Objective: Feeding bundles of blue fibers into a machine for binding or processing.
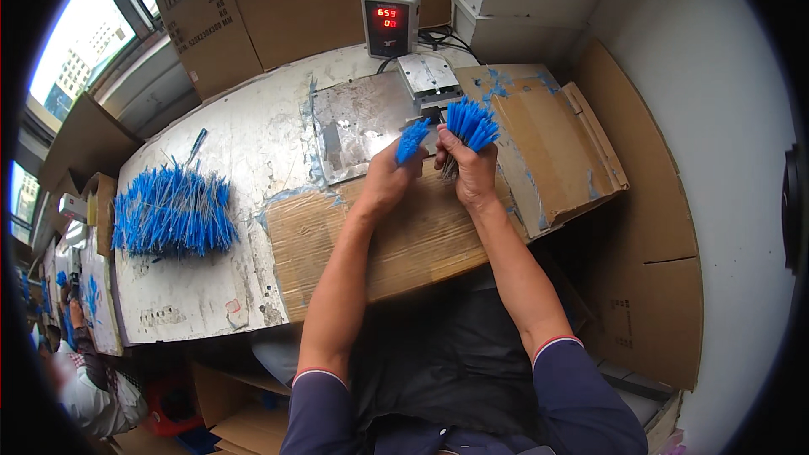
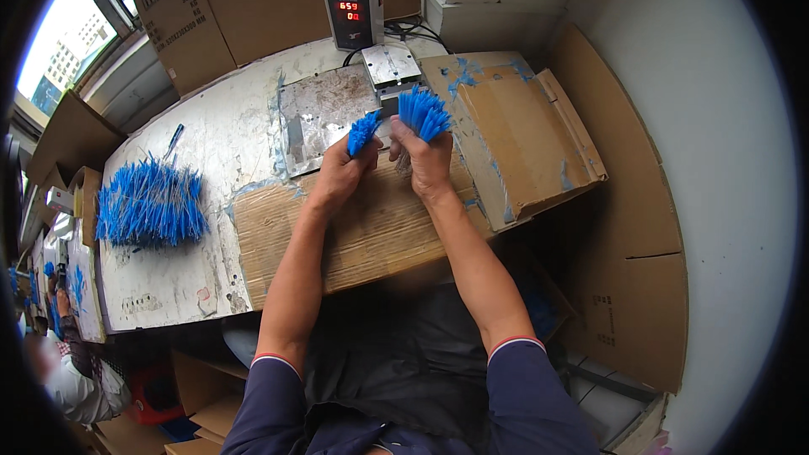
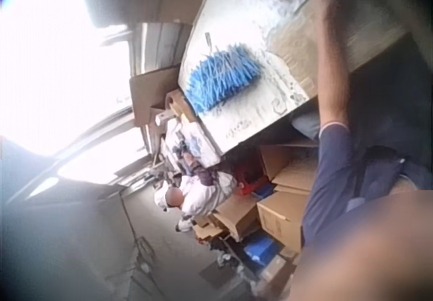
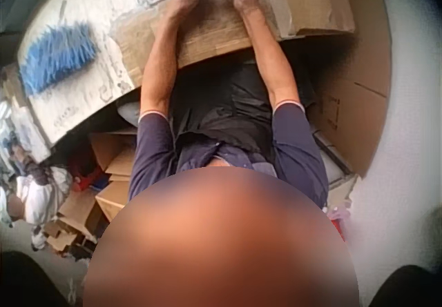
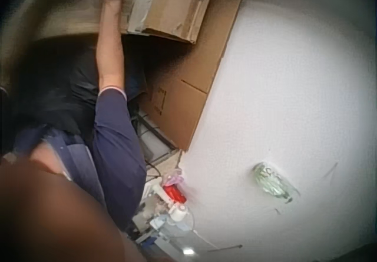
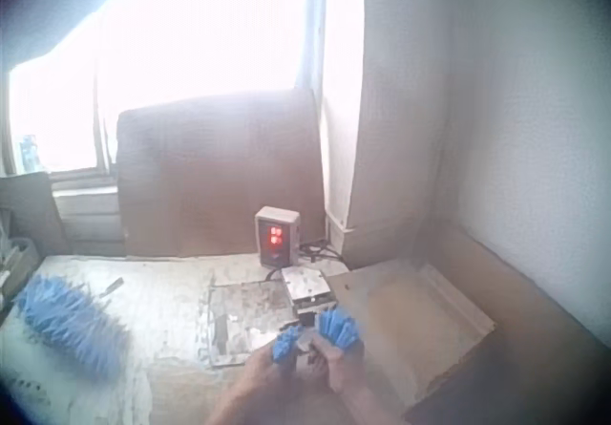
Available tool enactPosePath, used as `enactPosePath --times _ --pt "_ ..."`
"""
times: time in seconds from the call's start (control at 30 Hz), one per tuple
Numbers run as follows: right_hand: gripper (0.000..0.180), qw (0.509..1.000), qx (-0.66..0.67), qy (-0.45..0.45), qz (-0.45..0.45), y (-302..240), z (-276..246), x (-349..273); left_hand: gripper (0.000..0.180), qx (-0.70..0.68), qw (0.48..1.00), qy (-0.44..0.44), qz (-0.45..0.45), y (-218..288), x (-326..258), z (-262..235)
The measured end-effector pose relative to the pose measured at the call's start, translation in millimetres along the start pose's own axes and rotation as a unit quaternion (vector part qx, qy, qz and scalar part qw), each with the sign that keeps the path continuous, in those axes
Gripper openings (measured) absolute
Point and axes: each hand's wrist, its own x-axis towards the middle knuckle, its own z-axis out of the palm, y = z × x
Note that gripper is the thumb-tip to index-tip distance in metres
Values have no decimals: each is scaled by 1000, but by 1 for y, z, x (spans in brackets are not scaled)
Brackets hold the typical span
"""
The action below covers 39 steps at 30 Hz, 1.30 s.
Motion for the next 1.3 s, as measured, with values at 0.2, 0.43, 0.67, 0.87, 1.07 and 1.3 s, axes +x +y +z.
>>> enactPosePath --times 0.2,0.43,0.67,0.87,1.07,1.3 --pt "18 995 -47 53 67 4 -7 -3 13 -178 982 62 -25 -8 4 -2" --pt "20 977 -85 -18 194 -4 1 -8 18 -155 979 123 -41 -3 8 4" --pt "19 970 -69 -35 232 2 7 -16 21 -188 975 93 -68 2 2 -4" --pt "20 976 3 -16 219 10 3 -26 21 -217 973 64 -48 3 1 -2" --pt "22 981 -8 0 194 0 5 -29 22 -198 976 65 -56 0 2 1" --pt "12 975 -56 68 205 4 -9 -4 15 -132 950 284 -19 -16 19 1"
